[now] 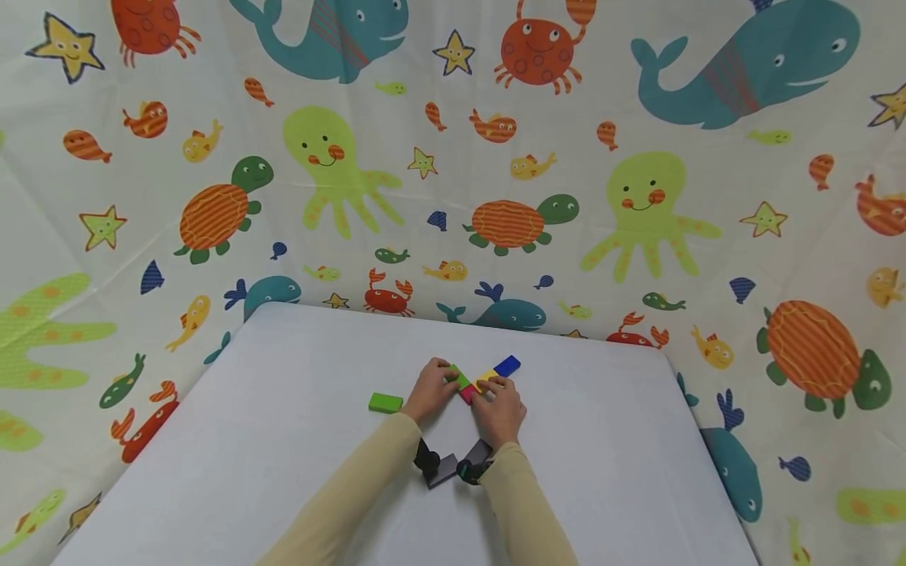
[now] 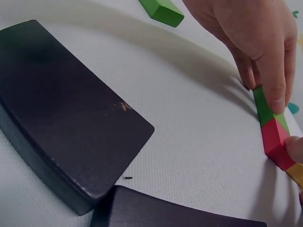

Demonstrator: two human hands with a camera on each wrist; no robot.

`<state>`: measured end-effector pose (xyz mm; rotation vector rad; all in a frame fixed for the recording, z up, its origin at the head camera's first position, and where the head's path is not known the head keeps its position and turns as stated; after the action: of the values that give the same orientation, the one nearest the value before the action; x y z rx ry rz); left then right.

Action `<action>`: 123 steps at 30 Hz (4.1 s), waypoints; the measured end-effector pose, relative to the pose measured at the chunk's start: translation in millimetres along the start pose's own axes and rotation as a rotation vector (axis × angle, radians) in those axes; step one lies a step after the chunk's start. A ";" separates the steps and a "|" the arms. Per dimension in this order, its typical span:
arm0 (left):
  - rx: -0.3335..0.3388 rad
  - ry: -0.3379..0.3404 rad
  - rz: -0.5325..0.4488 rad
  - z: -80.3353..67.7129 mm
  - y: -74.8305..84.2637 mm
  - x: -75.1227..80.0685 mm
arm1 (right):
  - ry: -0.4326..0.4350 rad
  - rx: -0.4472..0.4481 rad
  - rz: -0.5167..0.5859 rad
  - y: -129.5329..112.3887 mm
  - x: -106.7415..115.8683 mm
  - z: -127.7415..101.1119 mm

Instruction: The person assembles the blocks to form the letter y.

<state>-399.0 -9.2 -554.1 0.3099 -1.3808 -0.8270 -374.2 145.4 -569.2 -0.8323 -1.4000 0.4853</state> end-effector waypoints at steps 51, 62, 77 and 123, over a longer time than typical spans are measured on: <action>0.002 0.229 0.442 -91.5 -31.1 77.8 | -0.017 -0.007 0.035 -3.3 2.6 -7.7; 0.050 0.254 0.206 -87.4 -39.6 74.8 | -0.011 -0.006 0.047 -1.5 2.9 -7.0; 0.078 0.279 0.065 -67.7 -49.1 74.9 | -0.009 -0.002 0.023 -2.2 3.7 -6.4; 0.073 0.091 0.030 4.6 -45.6 54.3 | -0.012 -0.012 0.024 -0.3 0.6 -3.4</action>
<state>-420.2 -76.0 -542.4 0.3778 -1.3296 -0.7308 -370.8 144.9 -568.4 -0.8580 -1.4070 0.5015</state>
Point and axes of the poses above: each hand's wrist, its own z-axis towards the middle knuckle, its own x-axis out of the back of the hand, y = z × x, the point moved 10 cm from there along z, towards the middle knuckle, and after that the axes turned 9 degrees about -x, right-handed, at the moved point
